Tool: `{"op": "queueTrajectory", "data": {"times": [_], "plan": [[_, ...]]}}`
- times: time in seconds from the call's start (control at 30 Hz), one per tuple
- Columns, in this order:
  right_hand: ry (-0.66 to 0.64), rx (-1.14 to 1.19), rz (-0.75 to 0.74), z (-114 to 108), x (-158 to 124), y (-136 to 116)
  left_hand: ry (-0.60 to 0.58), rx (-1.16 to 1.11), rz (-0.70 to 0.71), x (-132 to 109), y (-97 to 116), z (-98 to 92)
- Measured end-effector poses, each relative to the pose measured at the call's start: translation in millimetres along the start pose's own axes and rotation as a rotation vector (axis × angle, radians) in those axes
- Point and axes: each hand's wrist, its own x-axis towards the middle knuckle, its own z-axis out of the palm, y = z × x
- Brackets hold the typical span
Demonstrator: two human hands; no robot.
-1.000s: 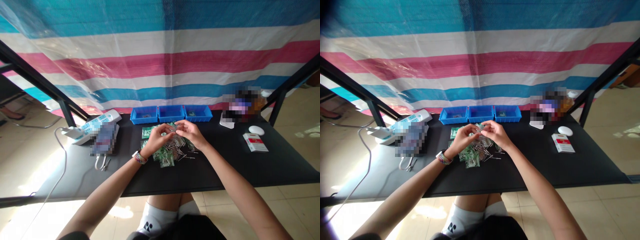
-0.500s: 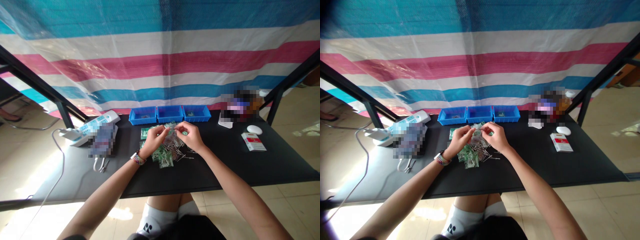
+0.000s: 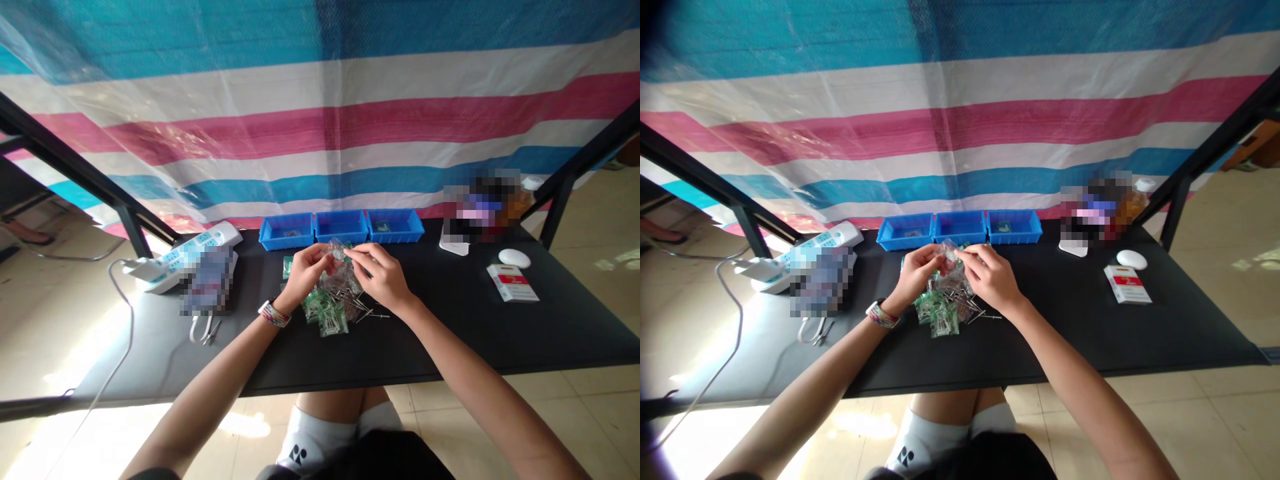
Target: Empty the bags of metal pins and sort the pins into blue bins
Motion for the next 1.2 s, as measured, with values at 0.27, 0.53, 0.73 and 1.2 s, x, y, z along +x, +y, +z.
{"op": "queueTrajectory", "data": {"times": [0.27,0.53,0.73,1.2], "plan": [[0.001,0.018,0.240,-3,4,22,0.346,-0.110,0.036,23,-5,-38.3],[-0.211,0.038,0.122,0,1,19,0.521,-0.202,0.046,33,-10,-62.2],[-0.242,-0.062,0.061,9,-2,19,0.499,-0.247,0.049,31,-13,-60.7],[0.119,0.372,0.278,0,9,13,0.144,0.290,0.307,6,7,-24.5]]}}
